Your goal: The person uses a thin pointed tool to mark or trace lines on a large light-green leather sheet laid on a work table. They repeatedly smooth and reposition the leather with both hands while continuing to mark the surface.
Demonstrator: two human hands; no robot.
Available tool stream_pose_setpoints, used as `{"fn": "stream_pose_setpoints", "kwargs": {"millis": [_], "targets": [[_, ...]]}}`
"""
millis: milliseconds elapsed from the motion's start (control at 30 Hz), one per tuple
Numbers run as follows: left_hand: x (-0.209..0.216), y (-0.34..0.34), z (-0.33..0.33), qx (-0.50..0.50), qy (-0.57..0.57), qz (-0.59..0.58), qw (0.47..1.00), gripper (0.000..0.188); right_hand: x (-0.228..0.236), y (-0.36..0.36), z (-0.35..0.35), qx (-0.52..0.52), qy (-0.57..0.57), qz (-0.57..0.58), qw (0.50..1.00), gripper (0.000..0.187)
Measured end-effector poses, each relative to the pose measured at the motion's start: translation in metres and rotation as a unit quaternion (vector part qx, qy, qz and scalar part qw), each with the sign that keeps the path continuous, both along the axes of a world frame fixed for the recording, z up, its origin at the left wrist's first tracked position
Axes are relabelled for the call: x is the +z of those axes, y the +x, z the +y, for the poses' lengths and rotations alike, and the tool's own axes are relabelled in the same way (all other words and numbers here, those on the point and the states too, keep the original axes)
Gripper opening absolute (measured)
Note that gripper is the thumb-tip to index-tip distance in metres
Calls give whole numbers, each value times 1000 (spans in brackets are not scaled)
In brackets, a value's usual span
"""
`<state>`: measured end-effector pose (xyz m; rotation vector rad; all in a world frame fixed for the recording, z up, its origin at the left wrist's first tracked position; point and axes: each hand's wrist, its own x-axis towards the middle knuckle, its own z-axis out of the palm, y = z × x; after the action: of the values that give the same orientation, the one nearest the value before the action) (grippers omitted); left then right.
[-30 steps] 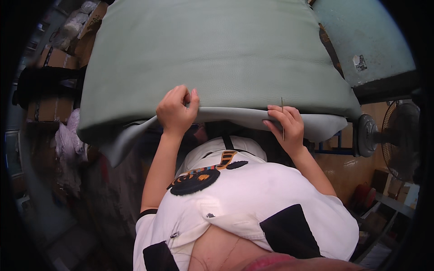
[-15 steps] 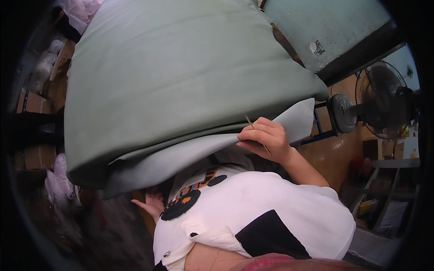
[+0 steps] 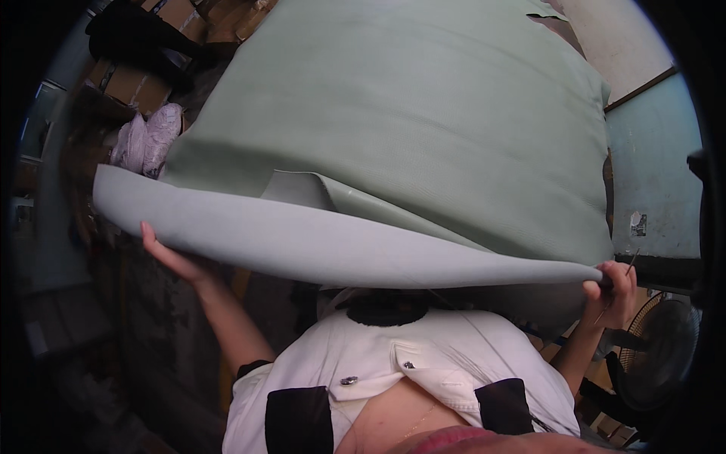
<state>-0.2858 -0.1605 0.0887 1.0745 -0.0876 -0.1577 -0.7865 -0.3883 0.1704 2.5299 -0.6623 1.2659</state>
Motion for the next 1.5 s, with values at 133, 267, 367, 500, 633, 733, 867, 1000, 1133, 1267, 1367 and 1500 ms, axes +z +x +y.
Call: {"fn": "stream_pose_setpoints", "kwargs": {"millis": [133,267,367,500,633,733,867,1000,1133,1267,1367,1500], "targets": [[26,42,-79,-55,121,-160,978,77,25,32,-80,-9,-59,-14,998,43],[-11,56,-155,49,330,-509,793,75,-4,106,-125,-183,-22,116,976,60],[-42,45,-174,-86,539,-526,652,66,-69,138,-103,-96,211,113,966,60],[-61,28,-185,-109,559,-515,640,62,-125,145,-94,-128,299,80,942,55],[-61,28,-188,-120,545,-505,658,60,-134,140,-112,-129,351,77,924,49],[-54,33,-182,-170,511,-502,677,57,-130,144,-120,-127,361,97,919,45],[-44,42,-179,-276,424,-470,723,45,-126,150,-122,-136,356,124,916,39],[-41,48,-186,-304,358,-417,778,25,-127,150,-125,-158,344,145,914,38],[-41,56,-192,-337,284,-382,812,24,-127,145,-127,-213,318,204,901,40],[-36,107,-162,-649,23,-99,754,24,-128,163,-130,-337,300,263,852,42],[-26,175,-83,-647,33,110,754,28,-141,228,-146,-528,351,153,758,43],[-20,278,-13,-443,159,96,877,25,-193,392,-193,-409,378,-51,829,41]]}}
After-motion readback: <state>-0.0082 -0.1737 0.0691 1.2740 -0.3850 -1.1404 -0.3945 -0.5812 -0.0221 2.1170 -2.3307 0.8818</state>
